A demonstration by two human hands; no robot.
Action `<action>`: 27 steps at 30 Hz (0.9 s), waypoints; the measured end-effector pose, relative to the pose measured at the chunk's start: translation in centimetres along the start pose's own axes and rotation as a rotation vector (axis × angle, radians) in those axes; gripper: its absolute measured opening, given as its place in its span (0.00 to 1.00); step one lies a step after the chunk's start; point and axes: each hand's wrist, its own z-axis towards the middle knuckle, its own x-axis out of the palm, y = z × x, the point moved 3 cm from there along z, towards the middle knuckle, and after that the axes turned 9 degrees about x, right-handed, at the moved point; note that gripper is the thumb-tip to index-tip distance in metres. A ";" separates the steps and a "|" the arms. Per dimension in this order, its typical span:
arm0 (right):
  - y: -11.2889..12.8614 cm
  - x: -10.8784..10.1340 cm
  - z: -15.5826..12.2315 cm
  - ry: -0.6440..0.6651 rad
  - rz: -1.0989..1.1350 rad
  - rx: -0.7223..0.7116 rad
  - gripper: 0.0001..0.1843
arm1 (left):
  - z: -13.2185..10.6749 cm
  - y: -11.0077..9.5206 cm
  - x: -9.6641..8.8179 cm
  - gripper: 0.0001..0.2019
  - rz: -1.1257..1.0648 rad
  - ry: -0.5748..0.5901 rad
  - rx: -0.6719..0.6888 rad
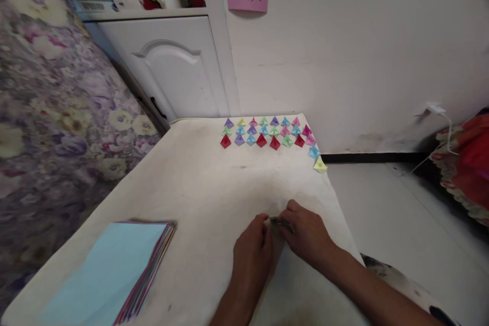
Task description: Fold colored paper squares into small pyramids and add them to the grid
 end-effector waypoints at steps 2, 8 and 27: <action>-0.1 0.0 0.0 0.007 0.021 -0.005 0.05 | 0.0 0.0 0.0 0.14 -0.003 0.000 -0.008; -0.4 -0.3 -0.2 -0.022 0.070 0.008 0.04 | 0.0 -0.1 0.0 0.14 0.014 0.013 -0.004; 0.5 -1.4 0.1 -0.098 0.201 0.011 0.05 | 0.4 -0.2 -0.7 0.14 -0.439 -0.136 -0.021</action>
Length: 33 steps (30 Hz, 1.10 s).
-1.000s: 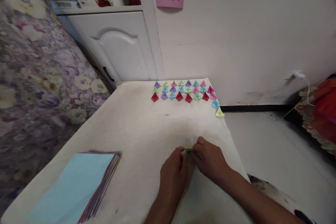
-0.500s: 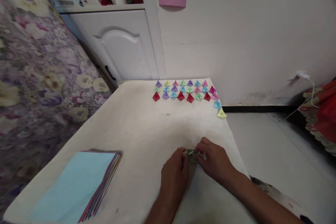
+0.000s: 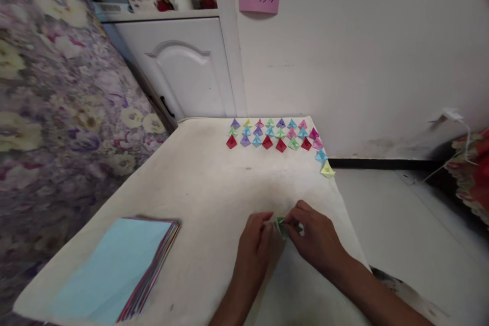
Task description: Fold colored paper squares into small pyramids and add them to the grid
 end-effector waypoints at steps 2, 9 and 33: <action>0.9 -0.5 -0.1 -0.007 0.065 0.003 0.05 | -0.3 -0.3 0.6 0.17 -0.400 -0.024 -0.140; 4.1 -0.8 -0.6 0.042 0.150 -0.074 0.07 | -1.0 -0.7 1.3 0.17 -1.313 -0.105 -0.271; 5.9 -1.7 2.7 0.135 0.306 -0.136 0.06 | -0.7 -0.6 -1.5 0.13 -1.370 -0.220 -0.386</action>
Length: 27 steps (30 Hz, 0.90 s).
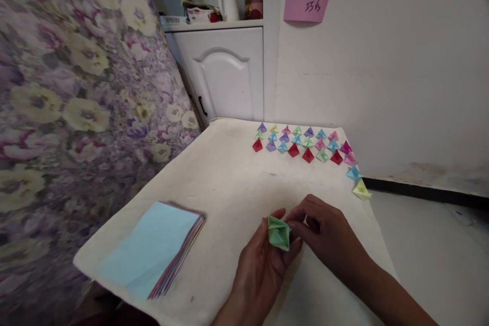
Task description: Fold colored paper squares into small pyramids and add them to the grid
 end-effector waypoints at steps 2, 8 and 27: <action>-0.2 0.2 0.0 0.007 -0.024 -0.003 0.07 | 0.2 0.2 -0.2 0.13 -0.014 -0.015 0.022; -0.5 1.5 -0.4 0.043 -0.061 0.011 0.06 | 0.7 0.8 -0.8 0.12 -0.046 -0.016 0.053; -1.5 2.0 -0.3 -0.039 -0.066 0.039 0.05 | 0.6 1.7 -0.6 0.12 0.103 0.062 0.038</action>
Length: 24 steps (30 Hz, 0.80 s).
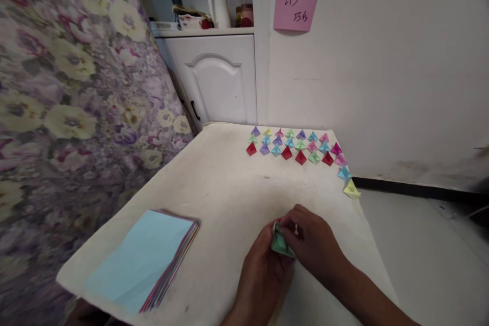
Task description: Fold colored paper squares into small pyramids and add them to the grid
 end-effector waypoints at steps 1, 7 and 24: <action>0.0 0.0 0.0 -0.002 -0.002 0.006 0.05 | 0.0 0.0 0.0 0.12 0.003 0.000 0.000; -0.3 0.1 0.0 -0.005 0.005 0.043 0.04 | -0.1 -0.1 0.1 0.13 0.043 0.021 0.001; -1.0 -0.2 0.6 -0.002 0.053 0.175 0.02 | -0.1 -0.2 0.1 0.16 0.225 0.123 0.062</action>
